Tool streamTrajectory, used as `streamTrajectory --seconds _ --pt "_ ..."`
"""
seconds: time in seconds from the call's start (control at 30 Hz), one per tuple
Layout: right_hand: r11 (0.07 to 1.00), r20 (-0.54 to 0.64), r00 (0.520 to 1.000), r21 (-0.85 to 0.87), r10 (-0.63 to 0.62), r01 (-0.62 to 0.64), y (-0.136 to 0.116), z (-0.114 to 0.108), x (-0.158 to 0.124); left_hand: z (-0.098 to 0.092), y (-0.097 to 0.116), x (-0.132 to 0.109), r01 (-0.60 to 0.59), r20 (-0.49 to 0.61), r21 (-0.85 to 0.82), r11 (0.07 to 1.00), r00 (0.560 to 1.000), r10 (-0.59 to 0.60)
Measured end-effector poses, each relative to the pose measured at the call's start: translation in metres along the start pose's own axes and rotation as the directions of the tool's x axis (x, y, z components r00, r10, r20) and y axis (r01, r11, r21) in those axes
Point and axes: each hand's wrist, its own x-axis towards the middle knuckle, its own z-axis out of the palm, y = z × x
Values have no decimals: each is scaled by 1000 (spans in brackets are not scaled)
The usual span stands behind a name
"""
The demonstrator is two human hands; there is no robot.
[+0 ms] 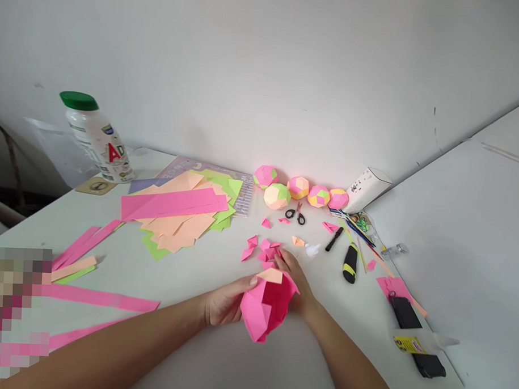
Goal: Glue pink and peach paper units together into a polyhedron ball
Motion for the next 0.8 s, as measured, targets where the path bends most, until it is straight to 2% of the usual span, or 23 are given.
streamTrajectory --seconds 0.1,0.23,0.3,0.37,0.4,0.47,0.67,0.8 --pt "999 -69 998 47 6 -2 -2 -9 -1 -3 2 2 -73 -82 5 997 994 73" --pt "993 -232 971 114 53 -27 -3 -31 -8 0 3 2 -72 -88 51 996 993 76" --pt "985 -313 941 148 133 -90 -6 -41 -10 3 4 1 -58 -59 67 996 996 62" --pt "952 -366 892 245 266 -183 -10 -49 -10 4 3 0 -47 -33 70 996 998 50" --pt "931 -366 876 297 315 -211 -13 -51 -10 5 3 -1 -41 -23 69 997 999 43" --pt "900 -336 874 378 352 -217 -17 -54 -8 4 2 -2 -29 -1 67 997 1000 30" --pt "859 -222 922 478 318 -181 -22 -52 -6 4 1 -3 -10 98 73 997 995 3" --pt "843 -152 950 513 274 -161 -26 -49 -5 6 1 -3 -25 90 93 995 996 17"
